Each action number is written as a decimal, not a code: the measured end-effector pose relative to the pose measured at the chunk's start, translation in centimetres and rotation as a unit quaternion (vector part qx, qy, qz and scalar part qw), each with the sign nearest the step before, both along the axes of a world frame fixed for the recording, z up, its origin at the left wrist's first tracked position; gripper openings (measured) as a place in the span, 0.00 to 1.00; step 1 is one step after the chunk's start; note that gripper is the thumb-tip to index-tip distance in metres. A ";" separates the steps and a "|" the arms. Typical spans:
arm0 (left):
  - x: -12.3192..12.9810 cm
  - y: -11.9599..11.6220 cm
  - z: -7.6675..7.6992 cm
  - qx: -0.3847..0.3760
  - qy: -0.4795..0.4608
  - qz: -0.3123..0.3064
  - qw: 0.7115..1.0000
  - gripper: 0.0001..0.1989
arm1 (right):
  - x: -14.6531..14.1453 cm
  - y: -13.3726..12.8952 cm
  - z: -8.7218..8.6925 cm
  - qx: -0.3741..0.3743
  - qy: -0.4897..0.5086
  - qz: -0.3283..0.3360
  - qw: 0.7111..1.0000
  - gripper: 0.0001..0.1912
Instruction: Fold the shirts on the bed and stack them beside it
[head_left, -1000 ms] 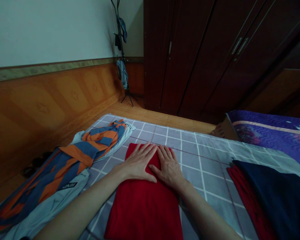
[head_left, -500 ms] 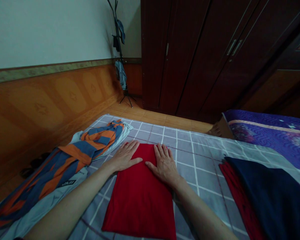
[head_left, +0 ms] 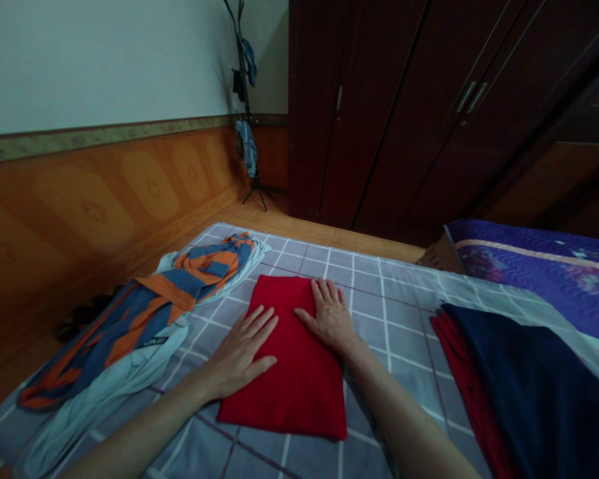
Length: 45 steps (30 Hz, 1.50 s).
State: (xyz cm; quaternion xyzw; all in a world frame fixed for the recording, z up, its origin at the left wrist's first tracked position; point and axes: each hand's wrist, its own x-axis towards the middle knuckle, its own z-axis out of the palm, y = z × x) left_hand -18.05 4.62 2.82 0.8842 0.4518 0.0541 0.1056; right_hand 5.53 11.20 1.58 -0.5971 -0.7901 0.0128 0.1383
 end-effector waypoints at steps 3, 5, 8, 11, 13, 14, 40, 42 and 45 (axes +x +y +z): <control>-1.6 -1.1 0.3 0.004 -0.010 0.047 0.999 0.33 | -0.2 -0.2 0.6 -0.004 0.000 -0.011 1.000 0.43; -1.7 -2.0 1.0 0.016 -0.015 0.053 0.998 0.35 | -0.8 -1.1 1.2 -0.008 -0.004 -0.015 1.000 0.43; -0.9 -3.3 1.7 0.017 -0.014 -0.001 1.000 0.41 | -1.9 -4.1 2.1 -0.010 -0.001 0.039 0.999 0.44; -0.3 -4.0 1.2 0.006 -0.003 -0.052 0.999 0.44 | -2.1 -8.5 2.3 -0.026 0.010 0.142 0.989 0.42; -0.4 -4.1 0.5 0.009 -0.003 -0.050 0.999 0.43 | -1.1 -11.4 1.9 -0.040 0.001 0.174 0.984 0.40; -0.5 -4.1 0.3 0.012 -0.005 -0.044 0.999 0.43 | -0.3 -12.7 1.6 -0.042 -0.008 0.175 0.984 0.38; -0.7 8.9 -0.4 -0.097 -0.240 0.312 0.914 0.33 | 3.9 -15.5 0.8 -0.352 0.530 -0.146 0.758 0.37; -0.5 10.6 -0.2 -0.098 -0.201 0.308 0.925 0.31 | 3.4 -15.3 0.8 -0.393 0.533 -0.127 0.739 0.38; -0.3 12.7 0.0 -0.105 -0.158 0.300 0.935 0.28 | 2.6 -15.1 1.1 -0.436 0.517 -0.119 0.727 0.33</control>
